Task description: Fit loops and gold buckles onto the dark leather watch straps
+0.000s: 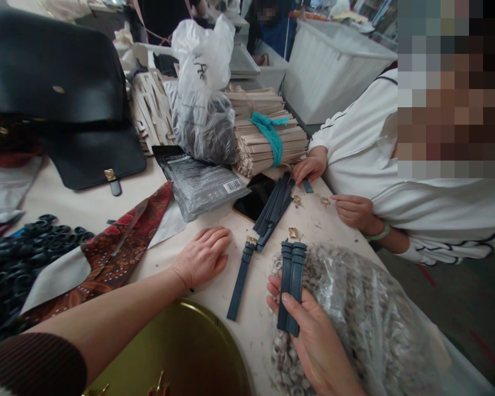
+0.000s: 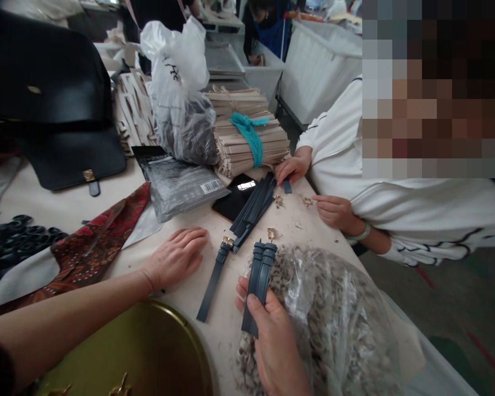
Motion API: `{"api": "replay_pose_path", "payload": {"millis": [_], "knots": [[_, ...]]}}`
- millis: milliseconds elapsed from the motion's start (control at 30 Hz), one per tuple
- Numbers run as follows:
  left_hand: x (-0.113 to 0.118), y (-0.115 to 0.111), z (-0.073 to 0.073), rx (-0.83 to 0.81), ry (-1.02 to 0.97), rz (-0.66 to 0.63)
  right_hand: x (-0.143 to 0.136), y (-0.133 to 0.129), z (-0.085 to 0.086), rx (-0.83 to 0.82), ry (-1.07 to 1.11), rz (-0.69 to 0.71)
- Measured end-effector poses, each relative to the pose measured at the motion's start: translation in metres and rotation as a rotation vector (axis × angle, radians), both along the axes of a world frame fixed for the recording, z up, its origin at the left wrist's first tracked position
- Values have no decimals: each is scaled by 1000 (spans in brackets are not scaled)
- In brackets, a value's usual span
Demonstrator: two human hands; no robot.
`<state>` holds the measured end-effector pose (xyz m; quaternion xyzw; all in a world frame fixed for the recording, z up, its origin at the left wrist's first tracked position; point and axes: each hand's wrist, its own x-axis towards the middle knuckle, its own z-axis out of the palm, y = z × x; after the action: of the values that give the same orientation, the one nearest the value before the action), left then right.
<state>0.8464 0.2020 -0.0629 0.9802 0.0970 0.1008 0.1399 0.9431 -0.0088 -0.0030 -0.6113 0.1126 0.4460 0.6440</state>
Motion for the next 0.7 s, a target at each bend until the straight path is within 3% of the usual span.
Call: {"api": "replay_pose_path", "payload": {"millis": [167, 267, 367, 467, 533, 700], "knots": [[-3, -14, 10, 26, -48, 60, -7, -7, 3, 37, -67, -49], [-5, -52, 28, 0, 54, 169, -10, -13, 4, 68, -96, -47], [-7, -100, 45, -97, 288, 240, -11, -19, 4, 103, -117, -31], [-5, -131, 53, -283, 437, 444, -12, -24, 3, 128, -119, -41], [-2, -136, 56, -375, 468, 546, -11, -27, 3, 146, -115, -47], [-1, -128, 65, -617, 481, 661, -8, -32, 4, 192, -71, -51]]}}
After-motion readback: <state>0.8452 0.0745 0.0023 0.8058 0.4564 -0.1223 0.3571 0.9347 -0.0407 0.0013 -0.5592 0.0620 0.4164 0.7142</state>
